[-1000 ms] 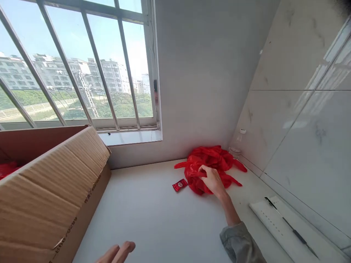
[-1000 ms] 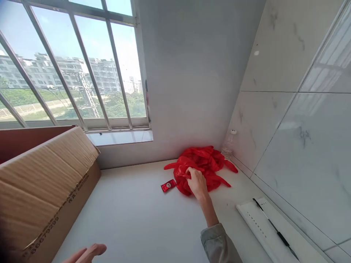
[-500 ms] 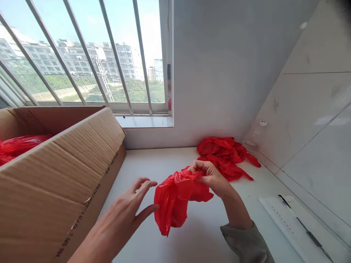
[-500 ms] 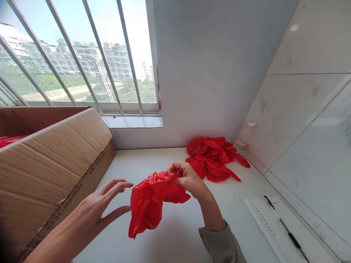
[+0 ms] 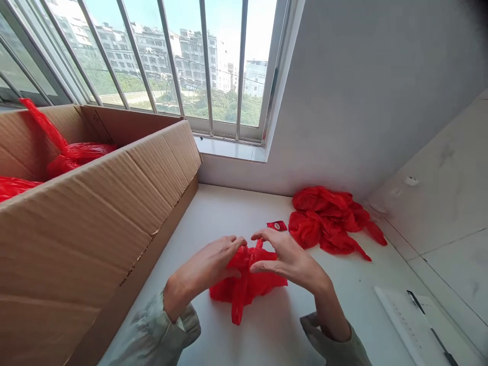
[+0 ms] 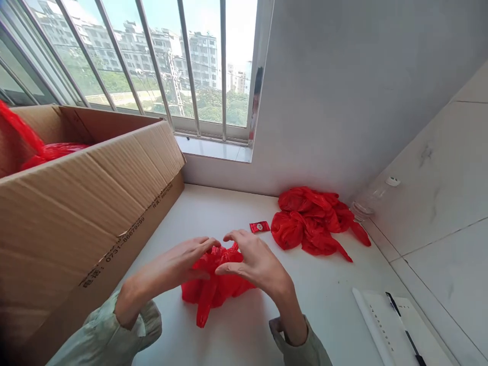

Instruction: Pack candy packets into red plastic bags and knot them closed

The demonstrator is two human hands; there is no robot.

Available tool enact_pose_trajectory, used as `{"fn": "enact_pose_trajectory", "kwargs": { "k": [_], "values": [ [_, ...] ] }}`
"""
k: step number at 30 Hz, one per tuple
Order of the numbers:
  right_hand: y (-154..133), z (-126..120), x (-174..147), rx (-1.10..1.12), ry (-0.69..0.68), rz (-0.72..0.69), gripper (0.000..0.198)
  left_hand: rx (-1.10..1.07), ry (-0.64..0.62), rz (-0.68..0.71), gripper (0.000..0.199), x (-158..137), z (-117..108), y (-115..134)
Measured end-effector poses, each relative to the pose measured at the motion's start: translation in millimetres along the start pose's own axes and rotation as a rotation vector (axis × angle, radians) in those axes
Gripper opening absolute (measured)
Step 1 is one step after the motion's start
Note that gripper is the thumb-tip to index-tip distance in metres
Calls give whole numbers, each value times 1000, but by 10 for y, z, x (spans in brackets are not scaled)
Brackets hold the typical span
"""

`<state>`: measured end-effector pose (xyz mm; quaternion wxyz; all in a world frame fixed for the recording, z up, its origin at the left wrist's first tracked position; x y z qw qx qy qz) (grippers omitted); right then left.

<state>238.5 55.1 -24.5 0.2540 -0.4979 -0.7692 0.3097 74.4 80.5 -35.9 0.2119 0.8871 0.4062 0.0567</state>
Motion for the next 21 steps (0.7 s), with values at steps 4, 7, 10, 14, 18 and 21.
{"fn": "enact_pose_trajectory", "kwargs": {
  "k": [4,7,10,14,18,21],
  "values": [
    [-17,186,60,-183,-70,69,18,-7,-30,35,5,70,80,43],
    [46,78,0,-167,-49,70,18,-22,-33,67,21,90,28,42],
    [141,-177,-122,-118,-1,99,12,-36,4,51,22,56,-126,-62],
    [242,-448,-295,-60,45,146,11,-50,24,7,24,-85,-308,-210],
    [209,-365,-368,-100,-72,169,10,-37,45,-79,13,-253,-391,-111],
    [92,-150,-311,-124,-144,167,21,26,25,-127,34,-281,-325,117]
  ]
}}
Point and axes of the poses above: each hand's wrist, its own x-axis towards the middle knuckle, its own z-axis out of the palm, y = z × x, the point moved 5 cm from there along x, towards the middle knuckle, and after that the axes turned 6 degrees about -z, right-handed, at the moved point
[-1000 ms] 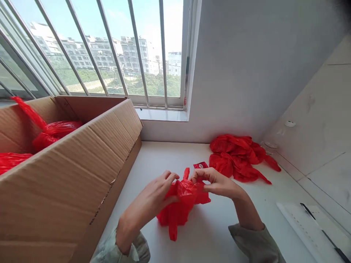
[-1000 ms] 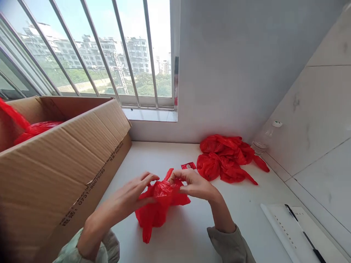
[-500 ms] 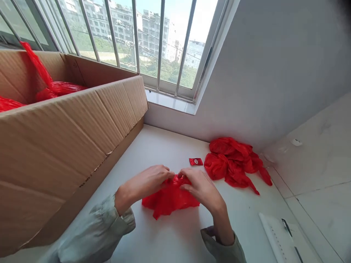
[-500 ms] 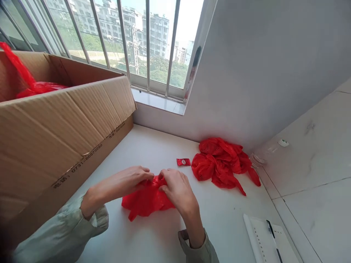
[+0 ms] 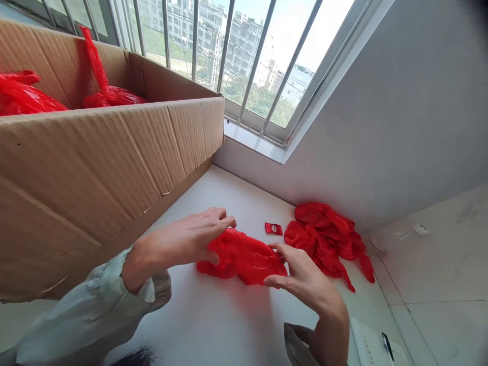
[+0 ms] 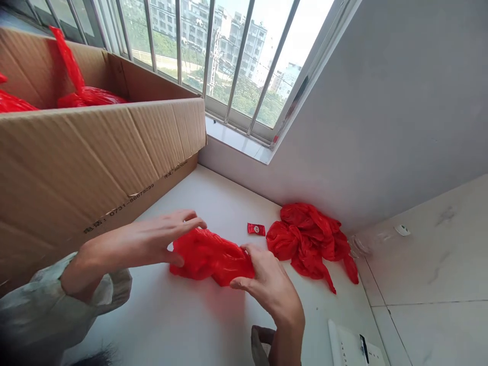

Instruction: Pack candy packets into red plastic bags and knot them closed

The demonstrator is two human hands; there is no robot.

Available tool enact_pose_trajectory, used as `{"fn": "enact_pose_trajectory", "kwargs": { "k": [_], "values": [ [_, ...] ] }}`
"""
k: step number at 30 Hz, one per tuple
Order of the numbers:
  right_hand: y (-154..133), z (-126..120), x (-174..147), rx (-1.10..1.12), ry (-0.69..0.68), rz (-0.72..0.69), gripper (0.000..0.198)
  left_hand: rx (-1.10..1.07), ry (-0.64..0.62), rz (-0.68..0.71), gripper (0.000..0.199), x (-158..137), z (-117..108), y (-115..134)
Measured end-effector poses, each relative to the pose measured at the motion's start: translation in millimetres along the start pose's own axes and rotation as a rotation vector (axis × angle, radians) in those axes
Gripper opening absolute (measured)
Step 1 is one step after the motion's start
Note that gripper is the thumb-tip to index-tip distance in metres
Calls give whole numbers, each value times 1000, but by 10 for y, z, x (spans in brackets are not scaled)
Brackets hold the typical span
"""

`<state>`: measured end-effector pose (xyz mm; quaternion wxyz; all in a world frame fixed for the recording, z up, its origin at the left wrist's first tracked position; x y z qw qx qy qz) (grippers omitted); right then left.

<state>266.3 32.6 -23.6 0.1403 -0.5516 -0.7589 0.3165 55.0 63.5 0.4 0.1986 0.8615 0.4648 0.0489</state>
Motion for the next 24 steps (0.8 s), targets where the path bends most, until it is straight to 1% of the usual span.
{"fn": "enact_pose_trajectory", "kwargs": {
  "k": [1,2,4,5,6,8,11,13,16,18,21,24],
  "values": [
    [-58,59,35,-11,-3,-7,22,22,-9,34,38,5,47,98],
    [-113,111,72,-26,2,-20,20,34,-7,91,36,19,97,195],
    [-194,180,137,-67,25,-49,11,55,26,209,23,61,186,340],
    [-212,193,159,-92,42,-57,12,61,40,240,18,84,220,372],
    [-214,187,173,-115,65,-56,17,64,47,251,17,107,242,378],
    [-178,139,177,-120,104,-45,24,53,33,224,19,144,247,325],
    [-89,4,144,-17,153,-67,24,-20,16,220,22,158,150,194],
    [-19,-105,110,47,195,-79,25,-102,40,247,21,151,44,93],
    [115,-248,56,65,277,-8,30,-197,96,269,20,124,-110,-67],
    [198,-304,25,70,313,59,30,-240,113,294,17,83,-194,-124],
    [278,-338,-7,56,325,140,27,-286,71,386,13,-15,-273,-75],
    [298,-387,-49,-21,389,200,20,-299,-29,464,16,-118,-282,48]
  ]
}}
Point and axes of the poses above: each hand's wrist, its own x-axis towards the middle knuckle, its own z-axis out of the palm, y = z × x, the point moved 5 cm from there along x, towards the middle knuckle, and after that the axes turned 6 degrees about -z, right-handed, at the moved point
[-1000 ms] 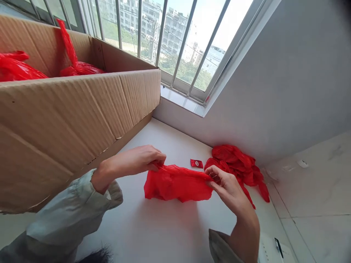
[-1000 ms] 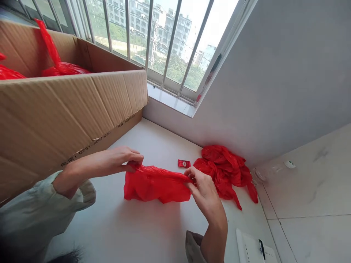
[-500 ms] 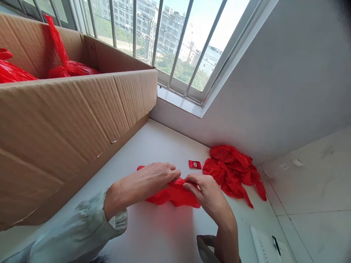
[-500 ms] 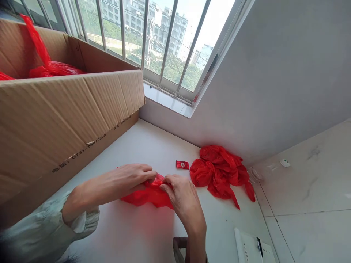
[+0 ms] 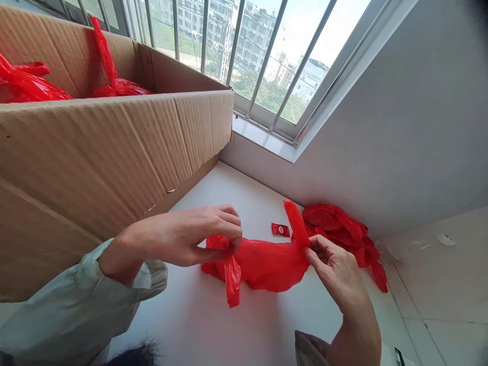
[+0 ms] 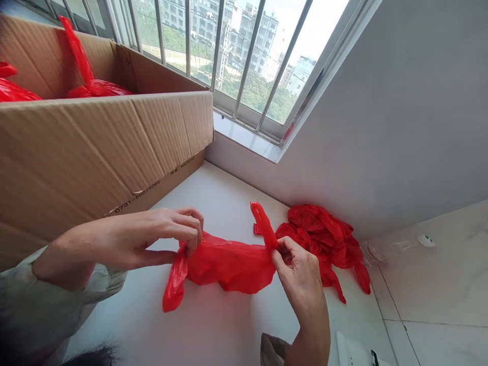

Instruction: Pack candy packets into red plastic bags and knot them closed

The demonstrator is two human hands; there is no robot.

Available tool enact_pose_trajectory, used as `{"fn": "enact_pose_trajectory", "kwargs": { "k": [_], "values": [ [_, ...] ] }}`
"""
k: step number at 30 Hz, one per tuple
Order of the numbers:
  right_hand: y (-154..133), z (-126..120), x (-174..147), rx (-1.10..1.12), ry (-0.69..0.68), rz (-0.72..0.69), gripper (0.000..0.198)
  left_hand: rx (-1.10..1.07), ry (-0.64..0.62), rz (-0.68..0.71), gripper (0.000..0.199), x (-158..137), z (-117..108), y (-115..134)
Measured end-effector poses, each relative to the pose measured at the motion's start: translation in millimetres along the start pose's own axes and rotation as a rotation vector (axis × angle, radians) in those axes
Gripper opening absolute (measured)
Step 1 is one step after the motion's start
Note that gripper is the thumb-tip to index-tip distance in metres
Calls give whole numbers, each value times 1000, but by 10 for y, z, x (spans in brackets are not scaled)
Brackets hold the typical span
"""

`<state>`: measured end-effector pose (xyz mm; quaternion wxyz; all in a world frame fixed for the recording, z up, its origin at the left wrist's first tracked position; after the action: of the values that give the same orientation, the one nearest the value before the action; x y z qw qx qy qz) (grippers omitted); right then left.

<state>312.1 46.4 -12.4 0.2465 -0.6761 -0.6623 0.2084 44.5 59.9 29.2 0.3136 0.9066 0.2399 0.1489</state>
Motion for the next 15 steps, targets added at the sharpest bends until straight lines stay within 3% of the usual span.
{"fn": "enact_pose_trajectory", "kwargs": {
  "k": [4,7,9,12,15],
  "values": [
    [-97,-130,-86,-82,175,-55,22,12,21,-26,21,-28,4,77],
    [-316,-248,-245,-146,392,-212,28,31,86,-89,22,-18,-27,53],
    [-507,-260,-364,-160,491,-363,19,9,91,-71,24,7,-34,58],
    [-762,-83,-441,-125,374,-603,17,-2,86,-37,27,41,-38,76],
    [-842,178,-380,-158,139,-640,23,24,98,-52,25,34,-53,77]
  ]
}}
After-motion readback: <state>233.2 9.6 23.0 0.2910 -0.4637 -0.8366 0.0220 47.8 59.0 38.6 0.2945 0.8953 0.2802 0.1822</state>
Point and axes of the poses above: each hand's wrist, its own x-axis towards the middle knuckle, its own z-axis out of the palm, y = z × x, the point moved 5 cm from there along x, towards the middle knuckle, and after that the axes turned 6 degrees about -z, right-handed, at the moved point
